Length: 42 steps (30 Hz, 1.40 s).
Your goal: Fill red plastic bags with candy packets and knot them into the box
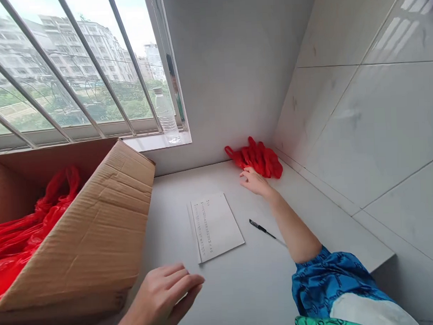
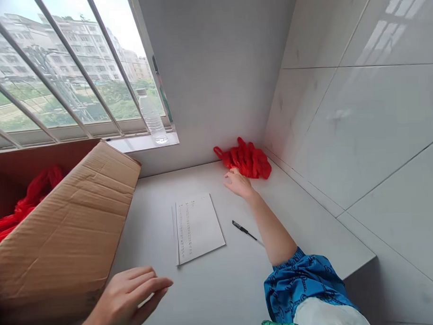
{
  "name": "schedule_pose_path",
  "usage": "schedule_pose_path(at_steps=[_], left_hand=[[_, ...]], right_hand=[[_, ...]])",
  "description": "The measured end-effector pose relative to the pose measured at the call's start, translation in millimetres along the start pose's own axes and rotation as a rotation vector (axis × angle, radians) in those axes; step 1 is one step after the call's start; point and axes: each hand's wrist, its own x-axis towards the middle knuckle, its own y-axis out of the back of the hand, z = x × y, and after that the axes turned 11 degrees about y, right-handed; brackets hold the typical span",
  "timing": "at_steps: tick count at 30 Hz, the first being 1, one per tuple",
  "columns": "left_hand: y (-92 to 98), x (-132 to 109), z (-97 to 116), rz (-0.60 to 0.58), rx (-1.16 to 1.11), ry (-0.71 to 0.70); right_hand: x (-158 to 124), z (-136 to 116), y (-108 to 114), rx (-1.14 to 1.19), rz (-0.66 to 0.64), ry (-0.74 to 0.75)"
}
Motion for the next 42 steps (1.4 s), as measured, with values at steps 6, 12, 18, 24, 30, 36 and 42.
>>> schedule_pose_path(at_steps=[6, 12, 18, 24, 30, 36, 42], left_hand=[[-81.9, 5, -16, -0.285, 0.113, -0.161], [-93.7, 1, -29, -0.298, 0.004, -0.083], [-90.2, 1, -30, -0.256, -0.071, -0.005], [-73.6, 4, -38, -0.052, -0.25, 0.276], [-58.0, 19, -26, 0.465, -0.599, 0.529], [-54.5, 74, 5, 0.489, -0.392, 0.405], [-70.6, 98, 5, -0.014, 0.046, 0.395]], right_hand=[[33, 17, -26, 0.028, 0.03, -0.116], [27, 14, -5, 0.2, 0.267, 0.055], [-2, -24, 23, 0.491, 0.503, 0.272], [-48, -32, 2, 0.712, 0.124, 0.319], [-97, -29, -16, 0.294, 0.14, 0.338], [-110, -57, -31, 0.297, 0.381, 0.26], [-115, -72, -55, 0.314, 0.18, 0.217]])
